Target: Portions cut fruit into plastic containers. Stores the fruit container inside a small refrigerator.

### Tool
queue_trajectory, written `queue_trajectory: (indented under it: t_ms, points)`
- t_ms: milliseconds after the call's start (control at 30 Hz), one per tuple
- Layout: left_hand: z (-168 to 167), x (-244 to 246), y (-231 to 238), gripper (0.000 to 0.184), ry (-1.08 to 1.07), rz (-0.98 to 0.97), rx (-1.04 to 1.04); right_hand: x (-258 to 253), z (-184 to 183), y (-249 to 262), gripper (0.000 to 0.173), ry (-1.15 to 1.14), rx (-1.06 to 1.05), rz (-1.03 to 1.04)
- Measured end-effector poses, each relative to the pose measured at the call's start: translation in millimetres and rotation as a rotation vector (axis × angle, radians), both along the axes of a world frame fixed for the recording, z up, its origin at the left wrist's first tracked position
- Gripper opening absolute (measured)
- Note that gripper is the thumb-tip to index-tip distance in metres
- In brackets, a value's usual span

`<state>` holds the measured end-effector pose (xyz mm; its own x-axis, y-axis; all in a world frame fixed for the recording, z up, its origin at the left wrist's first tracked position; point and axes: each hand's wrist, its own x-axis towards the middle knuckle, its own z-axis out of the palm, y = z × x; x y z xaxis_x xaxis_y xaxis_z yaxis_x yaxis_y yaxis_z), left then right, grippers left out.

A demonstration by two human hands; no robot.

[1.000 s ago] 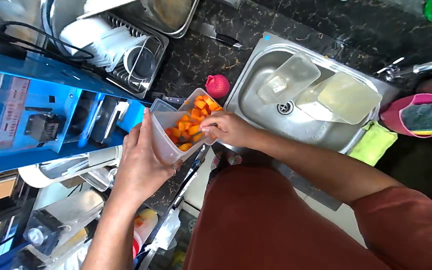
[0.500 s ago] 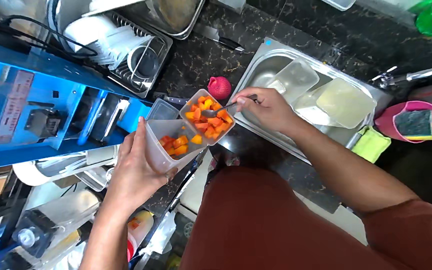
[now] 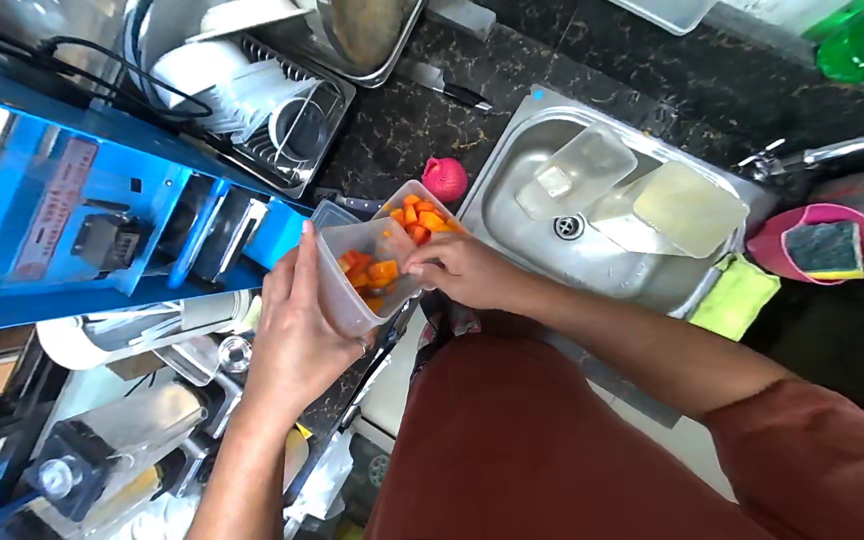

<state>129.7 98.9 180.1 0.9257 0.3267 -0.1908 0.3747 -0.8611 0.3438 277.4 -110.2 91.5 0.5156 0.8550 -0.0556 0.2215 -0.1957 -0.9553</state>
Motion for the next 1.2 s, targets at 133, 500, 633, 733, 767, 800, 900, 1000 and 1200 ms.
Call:
queue_trajectory:
  t_ms: [133,500,633,733,767,800,900,1000,1200]
  points:
    - [-0.7,0.4,0.7,0.139,-0.005,0.011,-0.025,5.2,-21.9,0.8,0.022,-0.096,0.062,-0.037]
    - [-6.2,-2.0,1.4,0.141,0.092,0.034,-0.007,57.5,-27.7,-34.4,0.024,-0.013,0.081,-0.166]
    - [-5.5,-3.9,5.1,0.142,0.079,0.062,-0.015,65.5,-14.4,-47.6,0.025,0.057,0.145,-0.233]
    - [-3.9,-3.0,4.8,0.142,0.06,0.071,-0.03,47.0,-3.1,-51.0,0.025,0.056,0.116,-0.137]
    - [-4.6,-2.2,4.6,0.141,0.051,0.065,-0.033,39.8,-6.2,-50.9,0.024,0.024,0.088,-0.089]
    - [-5.9,-1.5,4.3,0.142,0.043,0.058,-0.038,34.7,-12.1,-51.0,0.024,-0.009,0.064,-0.068]
    - [-9.1,-2.5,3.8,0.144,0.063,0.039,-0.045,35.5,-26.2,-53.9,0.023,0.002,0.072,-0.132]
    - [-13.7,-14.0,9.6,0.141,0.082,0.042,-0.05,42.0,-27.5,-61.6,0.024,0.04,0.086,-0.21]
    - [-47.2,-77.3,42.7,0.145,-0.131,0.217,-0.239,41.9,-9.6,-77.0,0.032,0.341,0.173,-0.459]
